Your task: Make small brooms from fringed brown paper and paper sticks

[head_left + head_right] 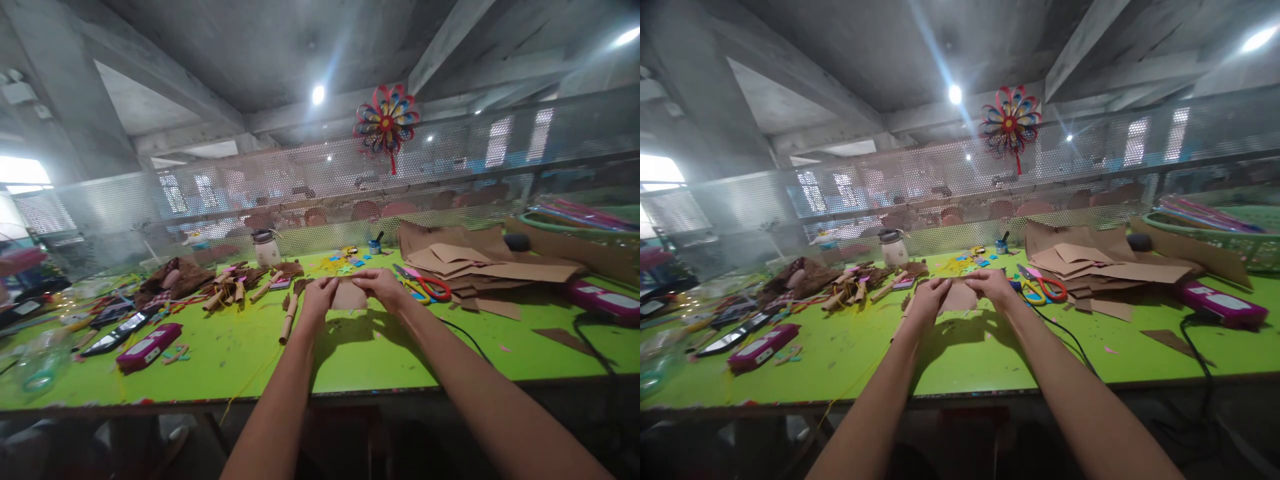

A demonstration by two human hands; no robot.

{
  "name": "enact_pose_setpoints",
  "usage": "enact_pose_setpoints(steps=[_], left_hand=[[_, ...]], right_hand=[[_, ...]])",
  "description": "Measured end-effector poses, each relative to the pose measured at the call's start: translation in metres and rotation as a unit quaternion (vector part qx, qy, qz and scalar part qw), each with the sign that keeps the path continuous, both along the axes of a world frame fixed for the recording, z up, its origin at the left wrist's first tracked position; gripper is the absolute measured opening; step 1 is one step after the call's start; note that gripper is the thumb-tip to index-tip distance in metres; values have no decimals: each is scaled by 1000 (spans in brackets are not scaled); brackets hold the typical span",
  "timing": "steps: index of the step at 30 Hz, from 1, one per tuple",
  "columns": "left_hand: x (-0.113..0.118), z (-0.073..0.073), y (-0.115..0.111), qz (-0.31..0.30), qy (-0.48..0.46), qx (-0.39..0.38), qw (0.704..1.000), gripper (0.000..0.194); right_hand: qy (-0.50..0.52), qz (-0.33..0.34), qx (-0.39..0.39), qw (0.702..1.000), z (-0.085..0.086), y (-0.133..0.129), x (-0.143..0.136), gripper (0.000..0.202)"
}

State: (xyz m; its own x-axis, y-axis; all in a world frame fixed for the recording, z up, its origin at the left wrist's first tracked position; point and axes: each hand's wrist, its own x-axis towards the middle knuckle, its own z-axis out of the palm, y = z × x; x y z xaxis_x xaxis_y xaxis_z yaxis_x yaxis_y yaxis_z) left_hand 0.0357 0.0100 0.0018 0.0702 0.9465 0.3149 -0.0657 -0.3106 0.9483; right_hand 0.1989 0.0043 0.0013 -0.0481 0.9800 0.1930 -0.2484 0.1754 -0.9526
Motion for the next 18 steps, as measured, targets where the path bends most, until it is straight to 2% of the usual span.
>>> enact_pose_setpoints(steps=[4, 7, 10, 12, 14, 16, 18], left_hand=[[-1, 3, -2, -82, -59, -22, 995, 24], [-2, 7, -6, -83, -103, -7, 991, 12], [-2, 8, -7, -79, -100, 20, 992, 18], [0, 7, -7, -55, -46, 33, 997, 24], [3, 7, -8, 2, 16, 59, 998, 17], [4, 8, -11, 80, 54, 134, 986, 9], [4, 11, -14, 139, 68, 238, 959, 12]], right_hand=[[27, 17, 13, 999, 3, -2, 1, 30], [30, 4, 41, 999, 5, -4, 0, 22], [5, -16, 92, 996, 7, -6, -1, 15], [-11, -23, 146, 989, 9, -9, -2, 8], [-27, -25, 188, 982, 11, -13, -2, 5], [-41, -16, 200, 979, 14, -18, -3, 9], [-45, -2, 201, 979, 16, -22, -4, 12]])
